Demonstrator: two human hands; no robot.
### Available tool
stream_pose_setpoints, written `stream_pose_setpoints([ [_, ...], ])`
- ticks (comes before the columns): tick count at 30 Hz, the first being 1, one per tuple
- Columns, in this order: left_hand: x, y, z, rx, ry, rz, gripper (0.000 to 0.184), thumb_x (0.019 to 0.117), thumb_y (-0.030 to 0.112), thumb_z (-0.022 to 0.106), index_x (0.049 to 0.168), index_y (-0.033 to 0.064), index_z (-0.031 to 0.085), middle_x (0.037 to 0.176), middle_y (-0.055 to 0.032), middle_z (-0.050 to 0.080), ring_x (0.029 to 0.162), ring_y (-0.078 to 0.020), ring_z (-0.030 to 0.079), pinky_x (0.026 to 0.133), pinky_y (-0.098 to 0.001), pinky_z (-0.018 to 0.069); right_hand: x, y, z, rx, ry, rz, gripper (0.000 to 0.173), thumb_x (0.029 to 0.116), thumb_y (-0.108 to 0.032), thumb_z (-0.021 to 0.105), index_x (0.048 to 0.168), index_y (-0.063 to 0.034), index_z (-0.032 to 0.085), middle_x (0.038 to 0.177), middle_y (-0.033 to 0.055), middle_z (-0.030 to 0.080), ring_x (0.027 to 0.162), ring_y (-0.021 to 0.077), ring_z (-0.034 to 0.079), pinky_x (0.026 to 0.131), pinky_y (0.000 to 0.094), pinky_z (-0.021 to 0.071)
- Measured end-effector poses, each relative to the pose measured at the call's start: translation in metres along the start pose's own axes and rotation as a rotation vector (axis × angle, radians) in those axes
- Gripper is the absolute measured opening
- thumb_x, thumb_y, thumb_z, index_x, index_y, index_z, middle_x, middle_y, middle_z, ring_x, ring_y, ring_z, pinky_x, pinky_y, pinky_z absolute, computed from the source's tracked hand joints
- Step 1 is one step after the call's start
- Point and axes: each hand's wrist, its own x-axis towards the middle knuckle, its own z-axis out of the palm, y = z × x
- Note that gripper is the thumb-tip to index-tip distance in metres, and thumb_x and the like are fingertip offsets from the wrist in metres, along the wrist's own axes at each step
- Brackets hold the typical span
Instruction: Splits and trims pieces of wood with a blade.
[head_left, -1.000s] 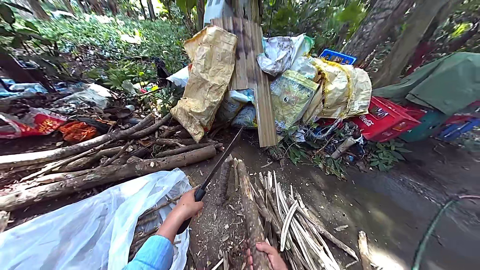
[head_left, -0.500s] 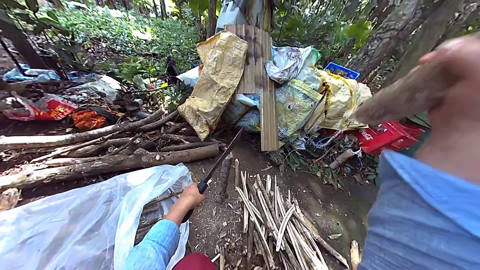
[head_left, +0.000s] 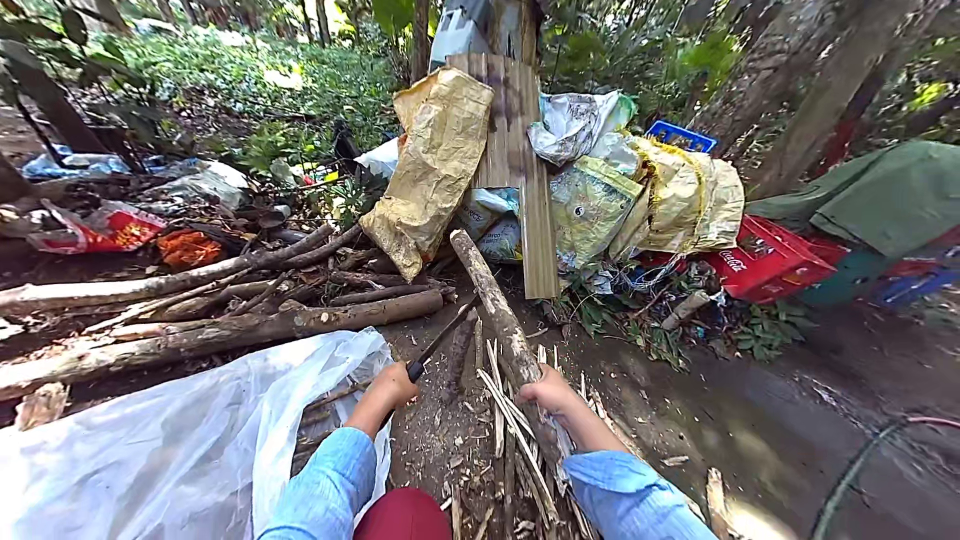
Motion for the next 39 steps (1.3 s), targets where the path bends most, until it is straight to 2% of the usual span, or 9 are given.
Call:
stream_pose_setpoints([
  [4,0.003,-0.006,-0.002,-0.049,0.004,-0.022,0.051,0.0956,0.019,0.069,0.136,-0.0067,0.053,0.126,-0.0284,0.063,0.115,-0.0396,0.065,0.099,-0.0566,0.0509,-0.049,-0.052,-0.044,0.242,0.092,-0.280,0.064,0.0711,0.010,0.072,0.131,0.0025,0.050,0.095,0.0146,0.064,0.074,0.0209,0.066,0.065,0.0389,0.0585],
  [9,0.010,-0.013,-0.002,-0.070,0.001,-0.033,0.049,0.0951,0.020,0.069,0.134,-0.0060,0.054,0.122,-0.0264,0.065,0.110,-0.0379,0.067,0.096,-0.0554,0.0525,-0.084,-0.157,-0.156,0.201,0.557,-0.984,0.076,0.0708,-0.015,0.082,0.138,-0.0102,0.045,0.105,-0.0006,0.066,0.089,0.0085,0.070,0.079,0.0329,0.0631],
  [12,0.009,-0.011,-0.002,-0.070,-0.007,-0.040,0.051,0.0948,0.020,0.068,0.136,-0.0053,0.053,0.125,-0.0277,0.064,0.115,-0.0405,0.065,0.099,-0.0583,0.0510,-0.090,-0.213,-0.183,0.372,0.686,-1.240,0.017,0.0896,-0.018,0.066,0.104,-0.0203,0.057,0.088,-0.0125,0.068,0.080,0.0025,0.068,0.077,0.0255,0.0593],
  [16,0.005,-0.011,0.001,-0.079,0.000,-0.035,0.050,0.0958,0.020,0.068,0.137,-0.0048,0.053,0.125,-0.0278,0.064,0.115,-0.0405,0.065,0.099,-0.0581,0.0507,-0.030,-0.113,-0.076,0.069,0.648,-0.818,0.094,0.0746,-0.015,0.085,0.147,0.0117,0.032,0.121,0.0218,0.062,0.107,0.0216,0.066,0.096,0.0377,0.0556],
  [19,-0.005,-0.012,0.001,-0.020,0.011,-0.014,0.050,0.0953,0.023,0.069,0.135,-0.0040,0.055,0.127,-0.0284,0.063,0.118,-0.0422,0.064,0.100,-0.0613,0.0494,0.047,0.016,0.005,-0.405,0.220,-0.068,0.094,0.0708,-0.016,0.090,0.149,0.0031,0.040,0.125,0.0290,0.064,0.115,0.0416,0.065,0.097,0.0616,0.0516],
  [22,-0.007,-0.009,-0.002,0.074,-0.004,-0.039,0.049,0.0951,0.023,0.069,0.134,-0.0046,0.056,0.130,-0.0282,0.062,0.122,-0.0423,0.062,0.101,-0.0613,0.0493,0.065,0.044,0.024,-0.418,0.091,0.099,0.086,0.0709,-0.018,0.088,0.145,-0.0021,0.047,0.124,0.0266,0.066,0.116,0.0427,0.065,0.096,0.0632,0.0514],
  [31,0.004,-0.019,0.023,0.018,0.011,-0.075,0.051,0.0948,0.022,0.069,0.135,-0.0058,0.055,0.132,-0.0288,0.061,0.124,-0.0412,0.061,0.103,-0.0599,0.0488,-0.032,-0.091,-0.084,-0.095,0.252,-0.400,0.068,0.0733,-0.002,0.084,0.135,0.0007,0.056,0.111,0.0229,0.066,0.097,0.0326,0.066,0.084,0.0525,0.0559],
  [36,0.017,-0.024,0.026,0.007,0.007,-0.069,0.052,0.0942,0.022,0.069,0.137,-0.0041,0.054,0.130,-0.0274,0.062,0.123,-0.0408,0.062,0.102,-0.0593,0.0499,-0.053,-0.182,-0.153,0.132,0.680,-1.076,0.094,0.0644,-0.020,0.086,0.144,-0.0050,0.038,0.121,0.0045,0.062,0.103,0.0100,0.067,0.088,0.0345,0.0613],
  [39,0.027,-0.023,0.036,-0.028,0.002,-0.086,0.052,0.0936,0.021,0.069,0.137,-0.0030,0.054,0.131,-0.0275,0.062,0.124,-0.0413,0.061,0.102,-0.0604,0.0495,-0.031,-0.169,-0.120,0.272,0.721,-1.151,0.099,0.0679,-0.019,0.087,0.146,0.0027,0.031,0.123,0.0113,0.061,0.107,0.0154,0.067,0.093,0.0354,0.0601],
])
